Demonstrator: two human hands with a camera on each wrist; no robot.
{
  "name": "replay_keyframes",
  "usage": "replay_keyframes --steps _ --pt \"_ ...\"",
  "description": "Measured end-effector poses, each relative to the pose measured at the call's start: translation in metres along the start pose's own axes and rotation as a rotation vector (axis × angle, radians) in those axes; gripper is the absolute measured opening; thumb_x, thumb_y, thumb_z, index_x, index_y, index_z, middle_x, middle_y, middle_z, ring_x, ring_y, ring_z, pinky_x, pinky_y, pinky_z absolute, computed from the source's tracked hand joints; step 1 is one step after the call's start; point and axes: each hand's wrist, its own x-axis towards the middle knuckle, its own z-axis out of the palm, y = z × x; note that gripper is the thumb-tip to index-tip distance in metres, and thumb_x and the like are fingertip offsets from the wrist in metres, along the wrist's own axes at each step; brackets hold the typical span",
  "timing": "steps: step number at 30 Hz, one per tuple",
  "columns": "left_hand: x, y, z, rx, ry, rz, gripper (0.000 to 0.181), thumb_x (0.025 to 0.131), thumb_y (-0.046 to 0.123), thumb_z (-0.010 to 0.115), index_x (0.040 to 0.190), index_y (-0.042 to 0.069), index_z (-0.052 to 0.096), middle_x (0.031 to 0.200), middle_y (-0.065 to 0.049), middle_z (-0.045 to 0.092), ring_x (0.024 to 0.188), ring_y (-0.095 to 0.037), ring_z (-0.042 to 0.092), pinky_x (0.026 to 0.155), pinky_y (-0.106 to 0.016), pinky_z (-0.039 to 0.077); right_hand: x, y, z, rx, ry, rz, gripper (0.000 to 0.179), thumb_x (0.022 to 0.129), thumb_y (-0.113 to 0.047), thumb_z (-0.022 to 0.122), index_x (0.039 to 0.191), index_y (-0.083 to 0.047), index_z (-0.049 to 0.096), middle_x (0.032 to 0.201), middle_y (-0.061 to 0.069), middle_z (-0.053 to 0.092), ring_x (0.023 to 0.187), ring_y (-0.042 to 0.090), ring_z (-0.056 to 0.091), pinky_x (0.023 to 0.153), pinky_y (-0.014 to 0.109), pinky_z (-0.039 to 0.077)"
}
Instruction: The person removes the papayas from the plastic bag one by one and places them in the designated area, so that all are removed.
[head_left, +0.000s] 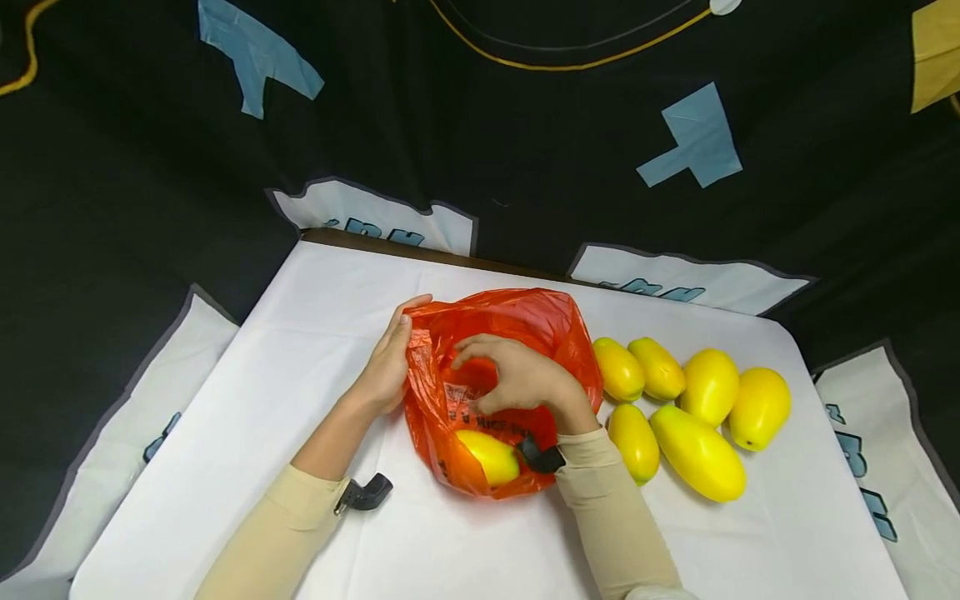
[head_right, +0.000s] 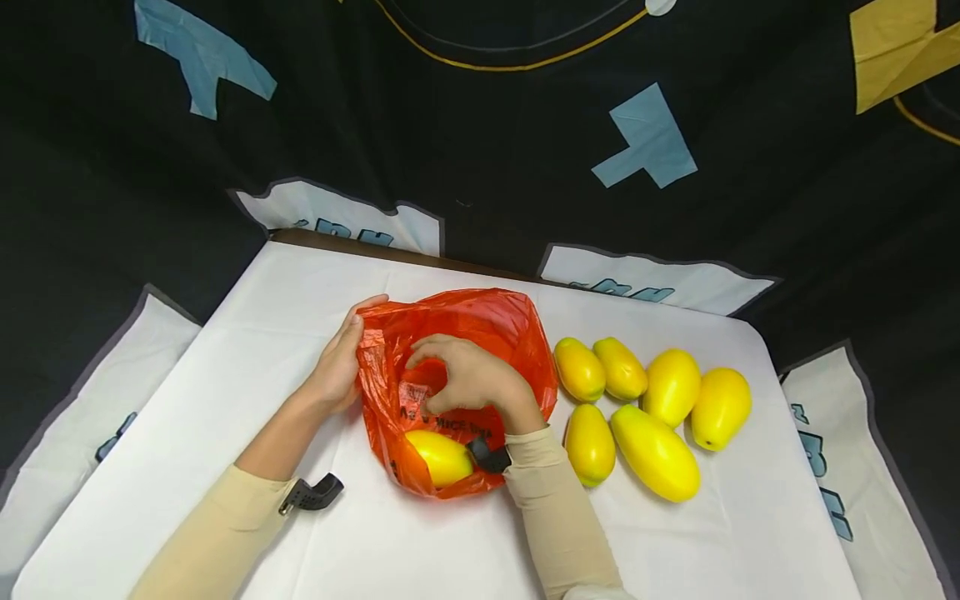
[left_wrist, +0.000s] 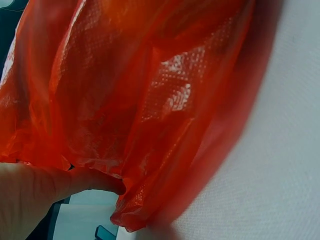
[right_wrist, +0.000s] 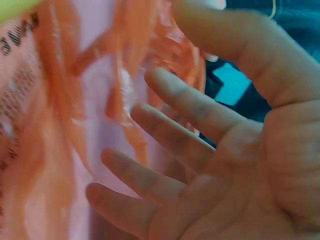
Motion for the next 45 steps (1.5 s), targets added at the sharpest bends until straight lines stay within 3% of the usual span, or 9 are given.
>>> replay_keyframes --steps 8,14,19,27,31,38,45 --pt "0.003 0.001 0.001 0.016 -0.004 0.014 0.044 0.108 0.038 0.017 0.149 0.024 0.026 0.144 -0.016 0.033 0.132 -0.042 0.035 0.103 -0.059 0.036 -0.004 -0.004 0.016 -0.066 -0.266 0.041 0.08 0.066 -0.021 0.091 0.137 -0.026 0.053 0.152 -0.01 0.033 0.137 0.014 0.031 0.107 0.039 0.037" --pt "0.002 -0.001 0.001 0.014 0.004 0.003 0.044 0.108 0.039 0.019 0.149 0.025 0.027 0.144 -0.014 0.033 0.133 -0.039 0.035 0.104 -0.059 0.035 -0.008 -0.008 0.025 -0.094 -0.33 0.081 0.096 0.062 -0.013 0.092 0.144 -0.031 0.046 0.155 -0.014 0.026 0.139 0.013 0.025 0.104 0.039 0.04" --pt "0.001 -0.002 0.0 0.015 0.01 -0.005 0.044 0.108 0.038 0.018 0.149 0.026 0.027 0.144 -0.014 0.034 0.133 -0.039 0.036 0.104 -0.06 0.034 -0.007 -0.004 0.026 -0.126 -0.264 0.079 0.089 0.066 -0.014 0.089 0.143 -0.028 0.047 0.154 -0.008 0.029 0.138 0.014 0.027 0.099 0.036 0.044" --pt "0.001 -0.001 0.001 0.008 0.015 -0.003 0.045 0.108 0.039 0.018 0.15 0.026 0.026 0.144 -0.014 0.034 0.132 -0.04 0.037 0.104 -0.058 0.034 -0.002 0.017 0.02 -0.065 -0.056 0.099 0.078 0.068 -0.015 0.085 0.137 -0.026 0.051 0.142 -0.006 0.039 0.119 0.016 0.043 0.091 0.037 0.048" --pt "0.001 -0.001 0.002 0.012 0.019 -0.001 0.045 0.108 0.039 0.018 0.15 0.026 0.026 0.144 -0.014 0.034 0.133 -0.039 0.037 0.105 -0.058 0.034 -0.006 0.029 0.014 -0.04 0.031 0.125 0.08 0.069 -0.016 0.086 0.139 -0.025 0.049 0.138 -0.004 0.042 0.119 0.019 0.045 0.091 0.039 0.048" --pt "0.002 -0.002 0.004 0.012 0.015 0.003 0.045 0.108 0.039 0.018 0.149 0.026 0.027 0.144 -0.014 0.034 0.133 -0.038 0.036 0.106 -0.057 0.032 -0.021 0.041 0.005 0.021 0.07 0.129 0.076 0.07 -0.013 0.086 0.136 -0.026 0.051 0.139 -0.004 0.043 0.124 0.023 0.043 0.097 0.045 0.045" --pt "0.002 -0.003 0.003 0.001 0.016 -0.009 0.045 0.107 0.039 0.016 0.149 0.026 0.026 0.146 -0.015 0.032 0.135 -0.043 0.032 0.107 -0.058 0.031 -0.029 0.049 0.013 0.144 0.061 -0.01 0.069 0.074 0.003 0.079 0.132 -0.024 0.053 0.131 -0.007 0.048 0.119 0.016 0.042 0.099 0.041 0.042"
